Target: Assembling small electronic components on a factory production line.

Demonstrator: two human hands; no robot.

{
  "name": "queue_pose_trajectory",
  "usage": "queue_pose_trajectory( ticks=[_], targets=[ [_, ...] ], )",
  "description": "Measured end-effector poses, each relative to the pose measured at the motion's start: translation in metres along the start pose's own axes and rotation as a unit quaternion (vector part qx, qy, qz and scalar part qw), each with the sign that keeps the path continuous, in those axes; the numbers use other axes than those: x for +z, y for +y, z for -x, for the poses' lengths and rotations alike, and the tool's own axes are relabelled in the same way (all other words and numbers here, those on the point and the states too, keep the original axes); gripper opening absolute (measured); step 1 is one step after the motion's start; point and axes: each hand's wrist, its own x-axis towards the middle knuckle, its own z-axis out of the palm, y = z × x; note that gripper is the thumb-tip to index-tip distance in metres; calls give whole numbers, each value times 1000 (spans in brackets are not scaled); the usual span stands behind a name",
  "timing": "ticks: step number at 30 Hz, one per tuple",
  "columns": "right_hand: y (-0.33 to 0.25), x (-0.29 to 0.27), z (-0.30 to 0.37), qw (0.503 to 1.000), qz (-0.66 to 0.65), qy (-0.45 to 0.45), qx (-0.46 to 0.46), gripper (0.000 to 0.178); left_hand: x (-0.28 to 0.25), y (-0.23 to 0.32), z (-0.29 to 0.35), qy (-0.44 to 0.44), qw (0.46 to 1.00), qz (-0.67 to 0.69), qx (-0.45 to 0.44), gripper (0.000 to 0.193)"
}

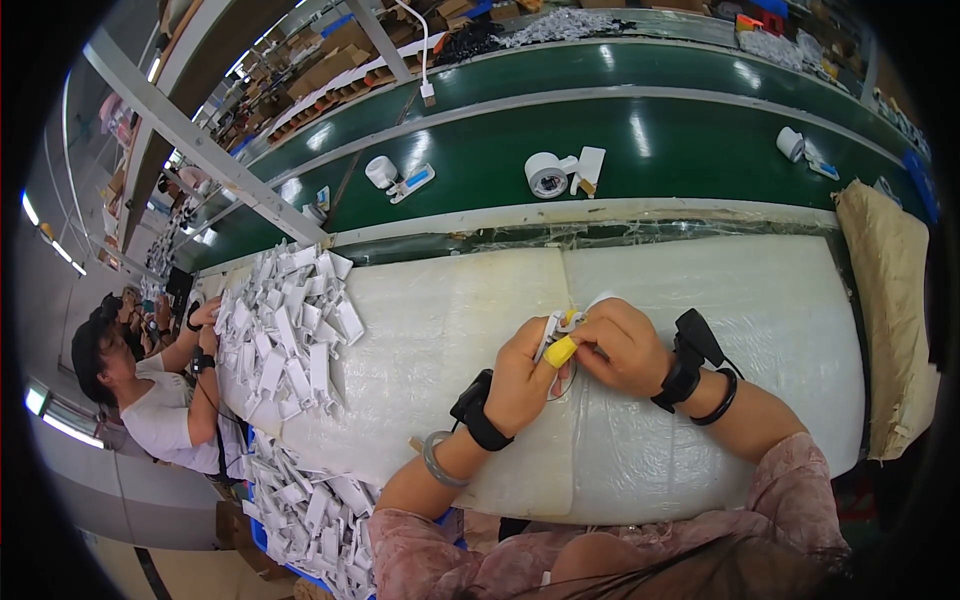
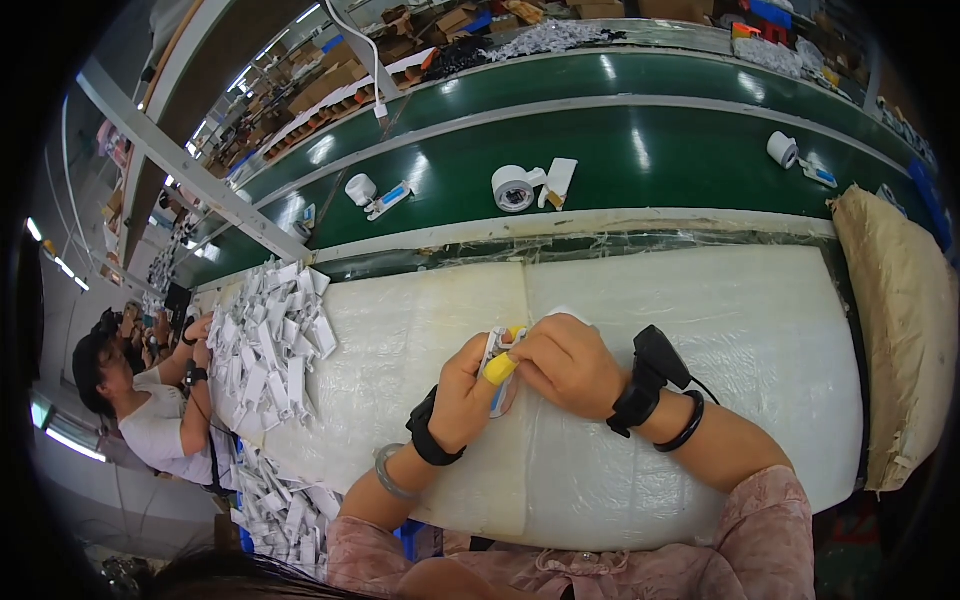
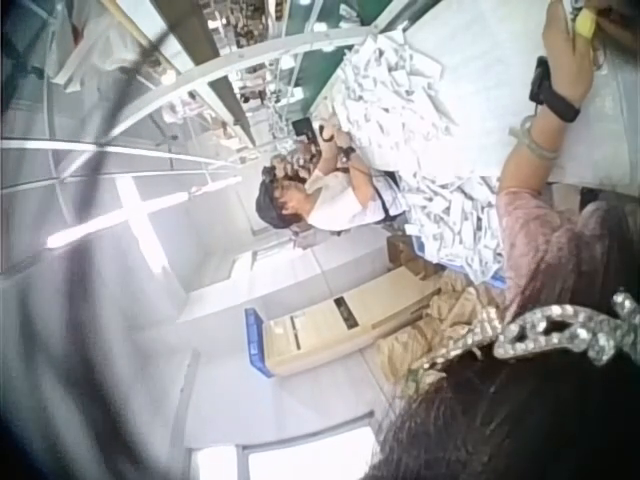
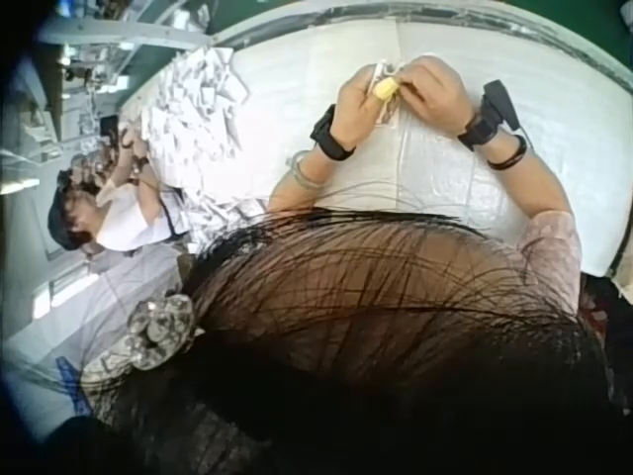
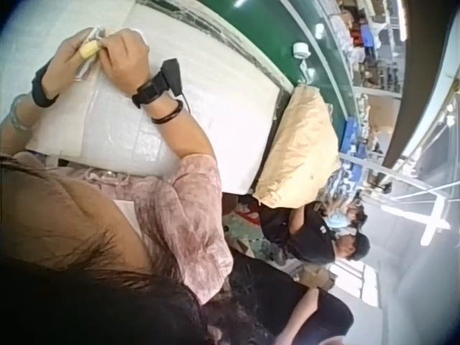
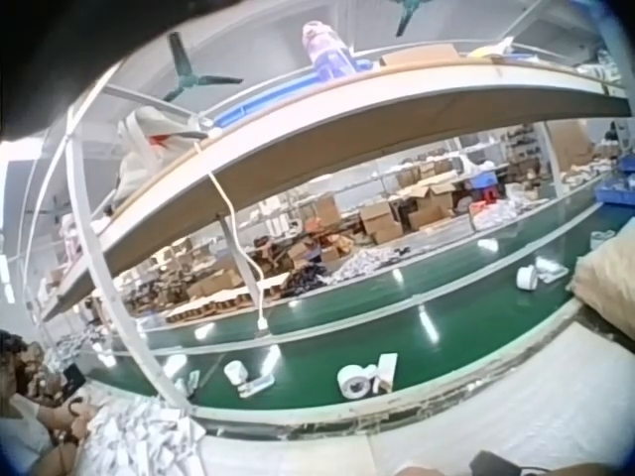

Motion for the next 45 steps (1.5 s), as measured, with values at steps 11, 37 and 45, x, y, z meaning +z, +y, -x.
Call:
queue_pose_trajectory(
  ticks=[11, 37, 45],
  targets=[
    [2, 2, 0, 999, 15, -13, 26, 23, -9, -1, -4, -18, 999, -37, -7, 19],
    [33, -4, -2, 979, -83, 40, 180, 18, -221, -9, -174, 427, 813, -370, 142, 63],
    [39, -6, 3, 968, -105, 30, 228, 17, -120, -35, -244, 159, 811, -540, 158, 79]
  ],
)
